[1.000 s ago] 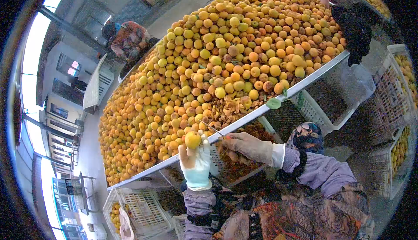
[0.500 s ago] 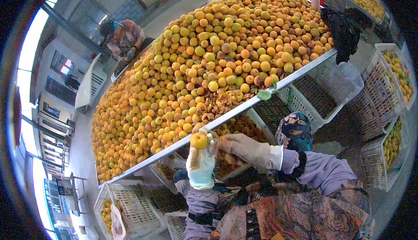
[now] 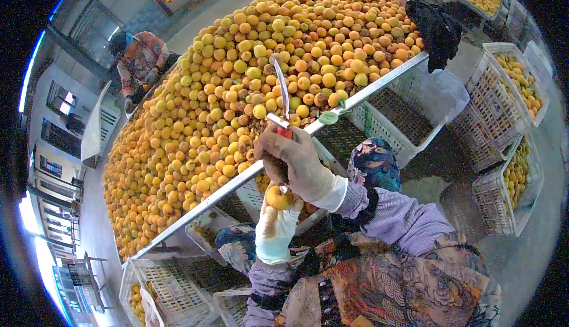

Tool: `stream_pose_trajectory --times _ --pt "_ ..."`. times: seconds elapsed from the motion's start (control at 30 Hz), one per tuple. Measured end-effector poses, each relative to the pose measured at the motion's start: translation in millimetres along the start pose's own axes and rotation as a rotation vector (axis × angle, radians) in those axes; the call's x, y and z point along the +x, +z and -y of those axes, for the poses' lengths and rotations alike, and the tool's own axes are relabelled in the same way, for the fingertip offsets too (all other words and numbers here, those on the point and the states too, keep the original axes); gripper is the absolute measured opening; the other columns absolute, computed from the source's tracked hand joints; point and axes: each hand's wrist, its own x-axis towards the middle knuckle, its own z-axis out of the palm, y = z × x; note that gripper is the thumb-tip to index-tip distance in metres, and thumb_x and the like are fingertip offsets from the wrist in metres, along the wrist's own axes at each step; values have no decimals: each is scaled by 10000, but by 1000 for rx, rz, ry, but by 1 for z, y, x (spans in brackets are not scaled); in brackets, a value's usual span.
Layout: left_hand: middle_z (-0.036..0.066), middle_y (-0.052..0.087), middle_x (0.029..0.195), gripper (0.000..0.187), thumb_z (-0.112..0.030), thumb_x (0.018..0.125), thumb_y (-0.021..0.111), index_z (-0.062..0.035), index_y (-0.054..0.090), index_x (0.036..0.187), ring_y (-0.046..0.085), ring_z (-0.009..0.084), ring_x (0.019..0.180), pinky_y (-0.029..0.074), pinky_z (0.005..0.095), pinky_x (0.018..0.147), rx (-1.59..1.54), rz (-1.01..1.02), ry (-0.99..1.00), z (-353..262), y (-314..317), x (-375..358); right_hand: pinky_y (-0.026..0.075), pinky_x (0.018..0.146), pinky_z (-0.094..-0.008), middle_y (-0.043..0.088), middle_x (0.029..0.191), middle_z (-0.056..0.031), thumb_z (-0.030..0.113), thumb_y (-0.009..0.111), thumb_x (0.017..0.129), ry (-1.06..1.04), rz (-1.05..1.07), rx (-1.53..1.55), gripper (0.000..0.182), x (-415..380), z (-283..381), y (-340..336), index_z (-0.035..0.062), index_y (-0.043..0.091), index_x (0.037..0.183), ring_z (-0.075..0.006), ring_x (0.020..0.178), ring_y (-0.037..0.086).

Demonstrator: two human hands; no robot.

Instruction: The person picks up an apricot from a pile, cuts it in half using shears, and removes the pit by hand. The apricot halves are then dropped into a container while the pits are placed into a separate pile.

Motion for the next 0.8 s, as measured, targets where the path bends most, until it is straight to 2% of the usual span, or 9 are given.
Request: stream_pose_trajectory --times 0.07,0.13,0.37,0.47,0.57,0.6,0.63,0.7,0.8 --pt "165 443 1250 708 -178 785 684 22 286 1335 488 301 1151 411 410 989 5 -18 -11 1 2 -1 271 390 -203 413 507 2 334 462 924 11 -19 -32 334 -3 1 1 42 522 773 -65 407 379" --pt "164 444 1250 705 -183 789 680 23 285 1335 484 299 1156 406 412 994 7 -14 -24 1 10 -2 265 362 -198 450 530 10 275 538 890 27 33 104 250 -5 1 1 62 537 760 -55 405 383" --pt "160 451 1239 665 -240 821 652 24 305 1323 466 287 1167 379 420 1009 186 -31 22 12 5 2 271 364 -198 452 542 21 279 547 880 70 -8 72 249 -9 -6 -4 72 537 743 -58 406 388" --pt "132 458 1205 571 -254 874 577 17 340 1318 489 231 1098 423 389 951 472 -66 48 12 5 -2 268 349 -240 419 501 24 304 493 896 261 -181 429 272 1 -31 -23 102 521 715 -89 377 372" --pt "128 485 1177 768 -427 772 689 6 350 1309 520 232 1047 468 355 881 514 -85 105 17 12 0 221 345 -254 244 464 62 320 488 890 384 -258 775 284 4 -41 -33 143 466 670 -90 352 251" --pt "130 495 1207 662 -376 828 632 -11 367 1313 506 243 1084 453 360 904 517 2 90 15 -1 1 196 340 -249 213 471 70 308 488 891 391 -241 845 274 6 -41 -37 148 467 669 -81 358 221" --pt "160 495 1212 598 -250 837 630 3 359 1306 511 253 1100 407 398 967 569 -45 68 14 -7 6 182 336 -237 215 474 78 298 465 898 480 -318 952 267 9 -30 -35 153 474 674 -71 362 226" --pt "102 463 1228 523 -198 889 567 -24 357 1335 493 235 1078 408 351 927 558 -251 -106 16 -12 4 204 330 -226 231 451 79 299 447 921 415 -122 1043 343 13 -27 -34 134 437 620 -69 339 208" --pt "118 480 1222 511 -230 901 543 -1 361 1320 481 228 1115 385 372 960 466 -12 76 4 -16 10 192 326 -230 229 454 69 303 422 941 411 -237 913 334 14 -20 -41 131 462 658 -72 331 207"
